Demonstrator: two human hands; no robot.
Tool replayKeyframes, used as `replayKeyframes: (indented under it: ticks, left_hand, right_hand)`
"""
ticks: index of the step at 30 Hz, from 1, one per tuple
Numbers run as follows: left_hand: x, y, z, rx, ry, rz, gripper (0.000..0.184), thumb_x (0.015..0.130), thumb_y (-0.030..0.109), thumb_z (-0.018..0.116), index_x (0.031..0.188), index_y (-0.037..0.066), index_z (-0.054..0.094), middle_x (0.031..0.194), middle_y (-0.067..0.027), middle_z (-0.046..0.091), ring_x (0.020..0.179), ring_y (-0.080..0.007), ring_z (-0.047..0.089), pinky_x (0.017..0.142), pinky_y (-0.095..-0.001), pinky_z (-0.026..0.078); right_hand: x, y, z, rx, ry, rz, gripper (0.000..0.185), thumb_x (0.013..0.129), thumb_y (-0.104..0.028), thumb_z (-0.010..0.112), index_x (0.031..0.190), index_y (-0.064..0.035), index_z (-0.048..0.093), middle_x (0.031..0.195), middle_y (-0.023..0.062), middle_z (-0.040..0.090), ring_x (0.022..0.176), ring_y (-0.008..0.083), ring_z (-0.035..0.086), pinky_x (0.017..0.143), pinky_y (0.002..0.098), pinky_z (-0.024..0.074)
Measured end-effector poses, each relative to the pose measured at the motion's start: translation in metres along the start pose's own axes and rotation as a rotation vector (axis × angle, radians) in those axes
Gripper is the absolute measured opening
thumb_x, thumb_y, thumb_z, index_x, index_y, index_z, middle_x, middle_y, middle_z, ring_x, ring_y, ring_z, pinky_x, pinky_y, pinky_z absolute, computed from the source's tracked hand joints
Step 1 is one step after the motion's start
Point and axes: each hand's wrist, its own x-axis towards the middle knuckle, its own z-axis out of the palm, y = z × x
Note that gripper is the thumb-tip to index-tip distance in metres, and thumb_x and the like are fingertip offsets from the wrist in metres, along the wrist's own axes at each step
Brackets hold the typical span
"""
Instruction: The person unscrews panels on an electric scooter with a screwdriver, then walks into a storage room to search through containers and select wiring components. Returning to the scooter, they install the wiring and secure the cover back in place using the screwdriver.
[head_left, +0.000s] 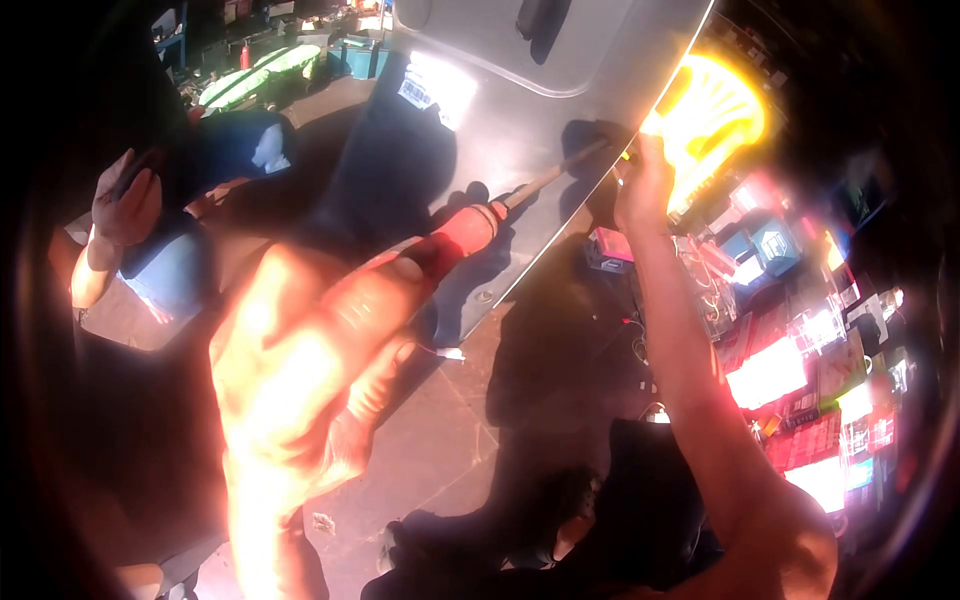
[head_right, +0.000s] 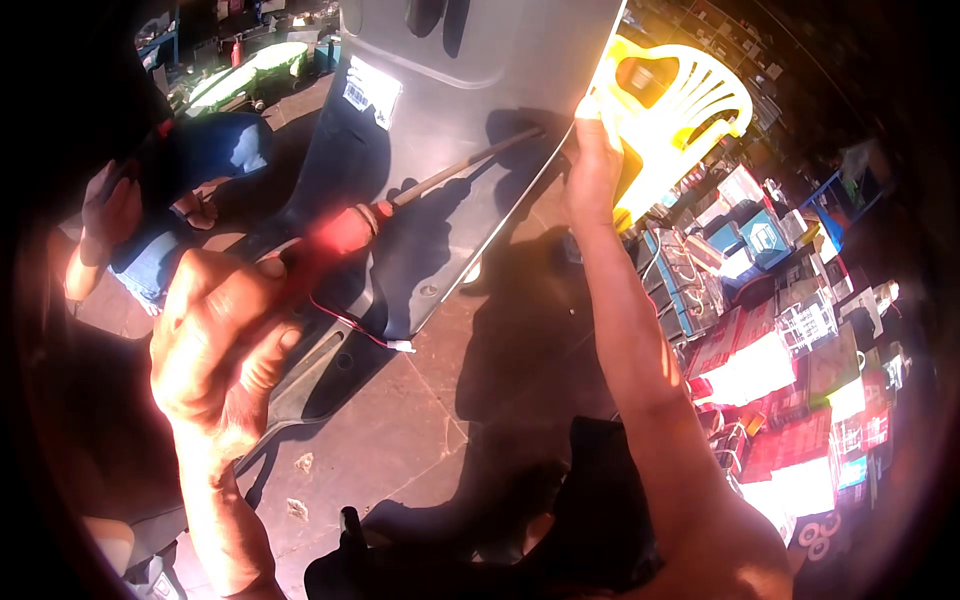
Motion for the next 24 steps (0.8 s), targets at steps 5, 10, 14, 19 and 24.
replayKeyframes:
  ticks: [5, 10, 14, 19, 24]
  left_hand:
    - [0.013, 0.006, -0.001, 0.042, -0.07, 0.038, 0.032, 0.077, -0.001, 0.075, 0.106, -0.003, 0.064, 0.093, -0.0126, 0.065, 0.077, -0.0214, 0.062, 0.073, -0.0293, 0.049]
    - [0.02, 0.013, -0.011, 0.086, -0.14, 0.071, 0.031, 0.076, -0.003, 0.075, 0.106, -0.002, 0.064, 0.094, -0.0127, 0.065, 0.077, -0.0216, 0.063, 0.073, -0.0297, 0.049]
    - [0.024, 0.018, -0.022, 0.119, -0.187, 0.094, 0.031, 0.076, -0.004, 0.075, 0.105, -0.002, 0.064, 0.094, -0.0128, 0.066, 0.078, -0.0218, 0.063, 0.073, -0.0299, 0.05]
    - [0.011, 0.023, -0.014, -0.222, -0.035, -0.285, 0.033, 0.076, 0.008, 0.078, 0.104, -0.003, 0.064, 0.097, -0.0107, 0.067, 0.085, -0.0189, 0.063, 0.083, -0.0301, 0.049]
    - [0.008, 0.024, -0.008, -0.318, 0.044, -0.307, 0.032, 0.077, 0.009, 0.078, 0.103, -0.003, 0.064, 0.095, -0.0089, 0.066, 0.088, -0.0168, 0.061, 0.086, -0.0291, 0.047]
  right_hand:
    - [0.002, 0.004, -0.002, -0.022, -0.005, -0.047, 0.039, 0.098, -0.037, 0.054, 0.12, -0.0058, 0.059, 0.11, 0.007, 0.065, 0.098, 0.0188, 0.061, 0.084, 0.0362, 0.0479]
    - [-0.004, -0.007, 0.006, 0.058, -0.013, 0.018, 0.037, 0.098, -0.037, 0.053, 0.119, -0.0064, 0.058, 0.109, 0.0078, 0.065, 0.098, 0.0193, 0.061, 0.084, 0.0352, 0.0484]
    - [-0.001, -0.006, 0.005, 0.065, -0.049, 0.013, 0.037, 0.1, -0.034, 0.051, 0.123, -0.0055, 0.056, 0.111, 0.0069, 0.063, 0.1, 0.018, 0.06, 0.085, 0.0343, 0.0485]
    - [0.003, -0.002, 0.001, 0.077, -0.035, 0.044, 0.036, 0.102, -0.029, 0.051, 0.127, -0.0044, 0.056, 0.114, 0.0046, 0.06, 0.103, 0.0154, 0.057, 0.091, 0.0325, 0.0473]
    - [0.004, 0.001, -0.001, 0.099, -0.042, 0.025, 0.035, 0.103, -0.028, 0.05, 0.127, -0.0038, 0.056, 0.115, 0.0053, 0.06, 0.106, 0.0149, 0.057, 0.093, 0.0321, 0.0465]
